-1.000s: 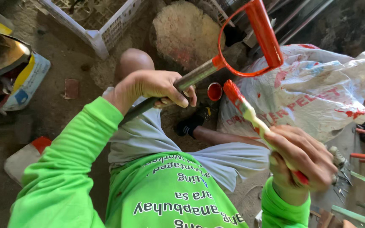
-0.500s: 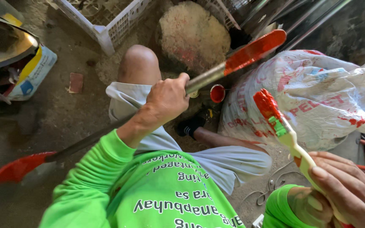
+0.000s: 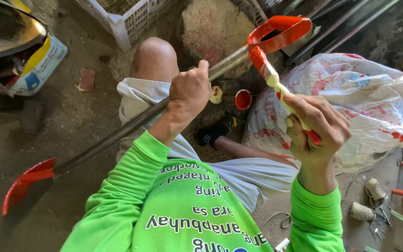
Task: The person sits on the ground and uses a paintbrush to apply red paint to the metal handle of a shovel. They repeatedly dip the brush into a small paint can and coat the handle and D-grip section.
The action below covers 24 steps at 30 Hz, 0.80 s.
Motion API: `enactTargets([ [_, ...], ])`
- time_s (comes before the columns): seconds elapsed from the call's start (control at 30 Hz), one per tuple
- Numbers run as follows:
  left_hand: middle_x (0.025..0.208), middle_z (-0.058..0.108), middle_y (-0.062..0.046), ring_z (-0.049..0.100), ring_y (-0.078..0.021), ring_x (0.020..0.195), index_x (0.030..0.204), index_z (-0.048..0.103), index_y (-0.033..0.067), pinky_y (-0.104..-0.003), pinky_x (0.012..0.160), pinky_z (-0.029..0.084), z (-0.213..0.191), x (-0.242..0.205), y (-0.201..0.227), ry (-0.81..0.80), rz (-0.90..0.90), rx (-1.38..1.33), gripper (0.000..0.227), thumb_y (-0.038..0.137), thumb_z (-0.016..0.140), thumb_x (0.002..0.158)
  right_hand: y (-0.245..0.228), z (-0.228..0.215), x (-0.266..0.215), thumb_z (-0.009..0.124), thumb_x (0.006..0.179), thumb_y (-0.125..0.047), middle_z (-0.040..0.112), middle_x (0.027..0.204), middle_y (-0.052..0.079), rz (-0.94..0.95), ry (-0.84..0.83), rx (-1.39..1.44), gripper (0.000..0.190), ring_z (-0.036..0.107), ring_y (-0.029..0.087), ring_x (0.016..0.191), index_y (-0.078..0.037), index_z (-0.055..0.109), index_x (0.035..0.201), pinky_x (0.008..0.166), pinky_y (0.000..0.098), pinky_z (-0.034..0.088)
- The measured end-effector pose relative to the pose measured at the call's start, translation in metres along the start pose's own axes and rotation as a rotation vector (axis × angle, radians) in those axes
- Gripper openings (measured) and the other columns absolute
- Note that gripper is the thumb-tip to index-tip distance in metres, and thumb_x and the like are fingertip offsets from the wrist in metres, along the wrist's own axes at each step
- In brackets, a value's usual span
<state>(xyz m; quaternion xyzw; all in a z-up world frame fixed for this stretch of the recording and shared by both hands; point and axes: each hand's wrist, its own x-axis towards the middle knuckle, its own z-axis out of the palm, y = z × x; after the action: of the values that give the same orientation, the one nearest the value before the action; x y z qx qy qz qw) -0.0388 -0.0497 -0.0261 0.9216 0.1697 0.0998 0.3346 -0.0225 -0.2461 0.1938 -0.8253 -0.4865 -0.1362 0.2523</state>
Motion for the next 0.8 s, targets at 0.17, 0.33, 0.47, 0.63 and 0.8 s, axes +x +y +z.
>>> enactTargets([
  [0.17,0.073,0.072,-0.013,0.074,-0.0368,0.066,0.096,0.058,0.0092,-0.049,0.058,0.059,0.003,0.004,-0.001,0.042,-0.003,-0.007,0.023,0.017,0.075,0.082,0.006,0.007,0.015,0.067,0.111,-0.018,0.074,0.101,0.016,-0.07,-0.041,-0.021,0.021,0.075,0.027,0.089,-0.001,0.074,0.12,0.079,0.0341,0.059],
  [0.33,0.074,0.073,-0.013,0.074,-0.0367,0.067,0.097,0.059,0.0097,-0.05,0.059,0.059,0.005,0.007,-0.004,0.026,-0.03,0.014,0.017,0.015,0.071,0.087,0.021,0.014,0.018,0.068,0.113,-0.015,0.074,0.106,0.016,-0.062,-0.1,-0.028,0.019,0.075,0.026,0.094,-0.001,0.073,0.124,0.082,0.0339,0.058],
  [0.47,0.075,0.073,-0.014,0.074,-0.0373,0.068,0.097,0.058,0.0093,-0.049,0.06,0.059,0.005,0.009,-0.005,0.051,-0.029,0.006,0.015,0.013,0.069,0.087,0.026,0.021,0.021,0.069,0.112,-0.013,0.074,0.108,0.016,-0.068,-0.112,-0.003,0.017,0.075,0.027,0.095,-0.001,0.072,0.125,0.084,0.034,0.059],
  [0.63,0.074,0.072,-0.015,0.074,-0.0383,0.067,0.096,0.058,0.0087,-0.051,0.059,0.059,0.004,0.005,-0.008,0.064,-0.035,-0.006,0.015,0.013,0.069,0.086,0.024,0.024,0.027,0.068,0.11,-0.011,0.073,0.107,0.016,-0.089,-0.125,-0.01,0.018,0.074,0.028,0.095,0.0,0.072,0.124,0.082,0.0352,0.058],
  [0.8,0.074,0.072,-0.015,0.074,-0.0378,0.067,0.097,0.059,0.0083,-0.05,0.059,0.059,0.001,0.005,-0.009,0.061,-0.037,0.004,0.013,0.011,0.067,0.088,0.023,0.023,0.032,0.069,0.108,-0.008,0.073,0.108,0.015,-0.1,-0.162,-0.028,0.016,0.074,0.028,0.095,-0.001,0.071,0.122,0.083,0.0359,0.058],
])
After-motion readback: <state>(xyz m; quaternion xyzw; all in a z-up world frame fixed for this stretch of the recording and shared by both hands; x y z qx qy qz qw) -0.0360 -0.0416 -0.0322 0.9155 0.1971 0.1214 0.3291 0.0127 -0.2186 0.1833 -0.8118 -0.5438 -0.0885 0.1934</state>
